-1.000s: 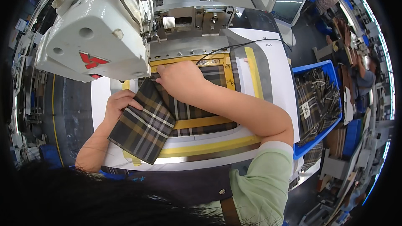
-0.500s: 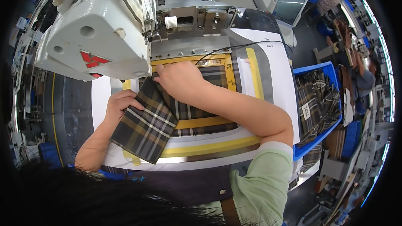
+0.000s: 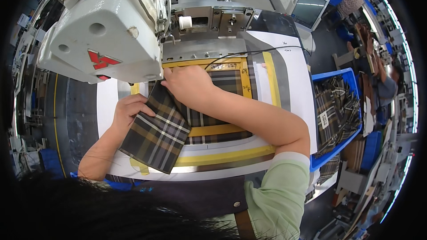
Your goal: Operating an industrial automated sewing machine to attach labels or patterns to leather panels.
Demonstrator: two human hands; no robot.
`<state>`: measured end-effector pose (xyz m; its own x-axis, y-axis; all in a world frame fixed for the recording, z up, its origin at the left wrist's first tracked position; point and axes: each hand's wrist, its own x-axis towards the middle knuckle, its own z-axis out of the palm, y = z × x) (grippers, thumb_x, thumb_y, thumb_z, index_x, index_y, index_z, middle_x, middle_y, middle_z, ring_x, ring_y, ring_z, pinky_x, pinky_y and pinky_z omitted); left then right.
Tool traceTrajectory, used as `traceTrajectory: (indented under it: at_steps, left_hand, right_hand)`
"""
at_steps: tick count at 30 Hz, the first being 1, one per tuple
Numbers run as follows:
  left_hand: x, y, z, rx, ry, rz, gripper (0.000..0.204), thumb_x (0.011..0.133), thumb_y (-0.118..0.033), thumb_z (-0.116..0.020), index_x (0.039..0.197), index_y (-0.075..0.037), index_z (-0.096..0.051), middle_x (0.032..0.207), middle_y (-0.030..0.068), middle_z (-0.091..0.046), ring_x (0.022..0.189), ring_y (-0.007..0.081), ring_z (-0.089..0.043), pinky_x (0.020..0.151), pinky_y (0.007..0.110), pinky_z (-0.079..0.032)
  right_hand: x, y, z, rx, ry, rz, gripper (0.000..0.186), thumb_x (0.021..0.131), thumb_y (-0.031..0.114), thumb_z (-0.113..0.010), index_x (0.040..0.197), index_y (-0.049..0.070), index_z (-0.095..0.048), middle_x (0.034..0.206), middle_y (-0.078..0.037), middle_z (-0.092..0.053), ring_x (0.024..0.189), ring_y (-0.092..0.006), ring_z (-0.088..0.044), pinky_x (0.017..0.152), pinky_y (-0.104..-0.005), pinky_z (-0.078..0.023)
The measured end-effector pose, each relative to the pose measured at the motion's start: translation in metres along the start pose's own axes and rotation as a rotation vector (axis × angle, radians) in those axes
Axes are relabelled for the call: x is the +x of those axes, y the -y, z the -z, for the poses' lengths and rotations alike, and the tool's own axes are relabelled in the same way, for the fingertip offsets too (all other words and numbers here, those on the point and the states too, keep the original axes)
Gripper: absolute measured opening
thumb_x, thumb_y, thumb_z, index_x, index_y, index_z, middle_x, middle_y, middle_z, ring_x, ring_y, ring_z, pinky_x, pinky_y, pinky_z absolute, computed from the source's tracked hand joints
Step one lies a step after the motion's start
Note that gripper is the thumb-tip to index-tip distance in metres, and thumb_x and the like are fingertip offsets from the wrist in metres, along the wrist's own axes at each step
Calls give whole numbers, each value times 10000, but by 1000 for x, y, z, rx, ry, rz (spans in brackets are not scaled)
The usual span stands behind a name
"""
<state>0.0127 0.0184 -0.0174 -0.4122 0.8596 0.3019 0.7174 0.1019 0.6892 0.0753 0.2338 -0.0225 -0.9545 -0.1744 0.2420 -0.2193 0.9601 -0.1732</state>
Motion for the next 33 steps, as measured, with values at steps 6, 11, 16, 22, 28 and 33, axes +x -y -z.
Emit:
traceTrajectory:
  at_steps: [6, 11, 16, 22, 28, 33]
  left_hand:
    - [-3, 1, 0, 28, -12, -11, 106, 672, -96, -690, 776, -82, -680, 824, 87, -612, 697, 283, -616, 594, 345, -490]
    - [-6, 4, 1, 32, -28, 18, 112, 657, -75, -692, 768, -82, -684, 829, 87, -616, 703, 275, -624, 589, 336, -490]
    - [-6, 2, 2, -13, 11, 45, 181, 670, -55, -685, 851, -70, -685, 848, 99, -625, 742, 286, -632, 626, 328, -500]
    - [-13, -12, -25, -331, -40, 214, 592, 682, -155, -740, 1229, -44, -542, 1049, 164, -624, 923, 365, -619, 838, 382, -498]
    - [-2, -27, -29, 292, 293, -190, 502, 862, -273, -633, 1266, 1, -513, 1376, 206, -453, 1309, 346, -401, 1098, 431, -310]
    - [5, -31, -38, 355, 220, -106, 518, 860, -289, -629, 1286, -22, -504, 1407, 174, -430, 1333, 343, -376, 1111, 458, -284]
  right_hand:
    - [2, -1, 4, 45, 90, -60, 428, 909, 382, -549, 668, 43, -651, 588, -115, -610, 562, -296, -625, 501, -377, -491]
    - [-6, -7, 8, 85, 45, -57, 390, 903, 375, -563, 729, 34, -635, 609, -116, -619, 578, -298, -633, 515, -388, -496]
    - [-6, -5, 10, 9, 116, -3, 263, 913, 311, -566, 839, 58, -564, 613, -84, -622, 586, -270, -636, 519, -384, -483]
    - [-8, -9, 8, 130, 98, -123, 312, 918, 342, -554, 882, 32, -563, 665, -129, -640, 628, -323, -640, 562, -425, -499]
    - [-50, -45, 66, -3, 170, -501, 289, 932, 344, -536, 921, 62, -596, 777, -166, -651, 757, -374, -622, 661, -451, -476]
    - [-134, -91, 93, -149, -3, -736, 302, 936, 309, -527, 1079, 71, -644, 912, -131, -652, 841, -324, -629, 717, -398, -489]
